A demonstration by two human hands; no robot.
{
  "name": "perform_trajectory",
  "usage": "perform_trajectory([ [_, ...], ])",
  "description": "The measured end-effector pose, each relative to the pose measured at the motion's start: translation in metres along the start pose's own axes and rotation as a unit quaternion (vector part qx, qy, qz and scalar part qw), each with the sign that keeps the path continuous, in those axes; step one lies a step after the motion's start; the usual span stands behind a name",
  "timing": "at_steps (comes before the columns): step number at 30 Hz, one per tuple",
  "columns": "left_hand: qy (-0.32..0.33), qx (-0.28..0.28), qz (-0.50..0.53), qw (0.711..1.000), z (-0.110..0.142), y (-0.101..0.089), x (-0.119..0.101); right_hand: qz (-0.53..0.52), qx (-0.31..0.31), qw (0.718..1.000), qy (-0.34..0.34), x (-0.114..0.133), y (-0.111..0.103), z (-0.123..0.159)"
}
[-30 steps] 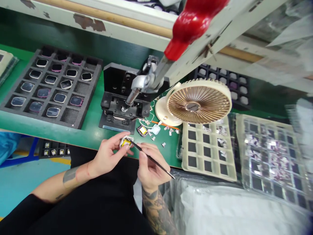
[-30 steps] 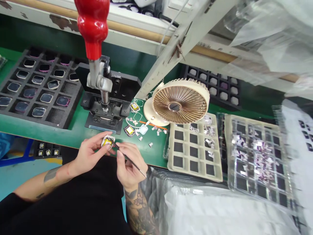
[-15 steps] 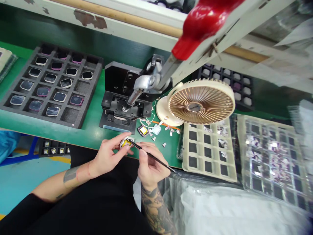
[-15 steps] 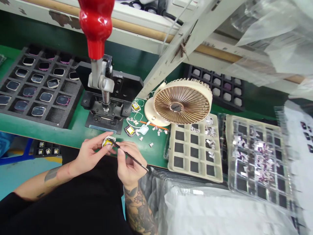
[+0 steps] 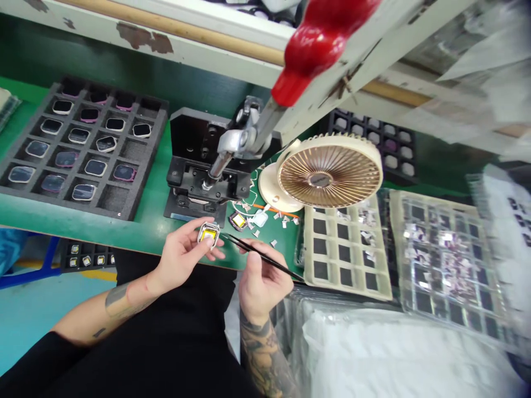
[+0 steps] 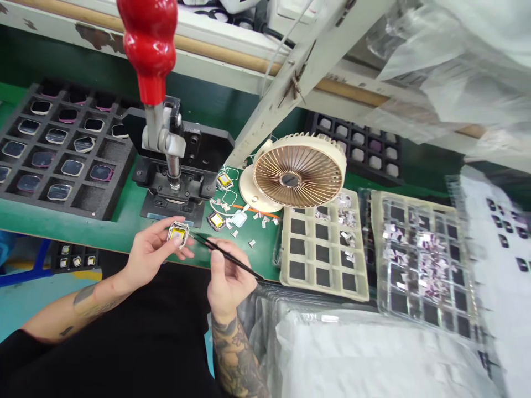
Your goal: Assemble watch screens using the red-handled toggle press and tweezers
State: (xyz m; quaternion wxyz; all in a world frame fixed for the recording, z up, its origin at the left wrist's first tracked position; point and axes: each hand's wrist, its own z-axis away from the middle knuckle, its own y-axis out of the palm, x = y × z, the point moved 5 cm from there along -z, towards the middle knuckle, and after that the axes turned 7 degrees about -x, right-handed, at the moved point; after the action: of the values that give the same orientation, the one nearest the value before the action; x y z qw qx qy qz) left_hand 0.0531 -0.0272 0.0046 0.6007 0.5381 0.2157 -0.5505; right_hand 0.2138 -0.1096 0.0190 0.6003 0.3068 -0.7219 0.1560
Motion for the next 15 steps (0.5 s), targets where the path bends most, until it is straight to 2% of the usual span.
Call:
perform_trajectory([
  [3, -0.042, 0.014, 0.051, 0.998, -0.002, 0.003, 0.005, -0.009, 0.027, 0.998, 0.059, -0.013, 0.007, 0.002],
  [5, -0.092, 0.0, 0.093, 0.991, -0.004, 0.001, 0.012, -0.045, 0.065, 0.994, 0.078, -0.013, 0.006, 0.0],
  [8, -0.127, -0.042, 0.087, 0.987, -0.008, -0.009, 0.021, -0.098, 0.12, 0.987, 0.039, 0.011, -0.015, -0.021],
  [10, -0.094, -0.034, 0.035, 0.994, -0.011, -0.017, 0.021, -0.083, 0.149, 0.985, -0.021, 0.038, -0.036, -0.048],
  [12, -0.037, -0.002, -0.037, 0.999, -0.012, -0.022, 0.019, 0.026, 0.188, 0.979, -0.076, 0.059, -0.045, -0.079],
  [13, -0.011, 0.015, -0.072, 0.997, -0.013, -0.024, 0.019, 0.106, 0.208, 0.967, -0.101, 0.065, -0.042, -0.095],
  [15, 0.021, 0.042, -0.126, 0.991, -0.013, -0.027, 0.018, 0.251, 0.224, 0.93, -0.145, 0.065, -0.02, -0.127],
])
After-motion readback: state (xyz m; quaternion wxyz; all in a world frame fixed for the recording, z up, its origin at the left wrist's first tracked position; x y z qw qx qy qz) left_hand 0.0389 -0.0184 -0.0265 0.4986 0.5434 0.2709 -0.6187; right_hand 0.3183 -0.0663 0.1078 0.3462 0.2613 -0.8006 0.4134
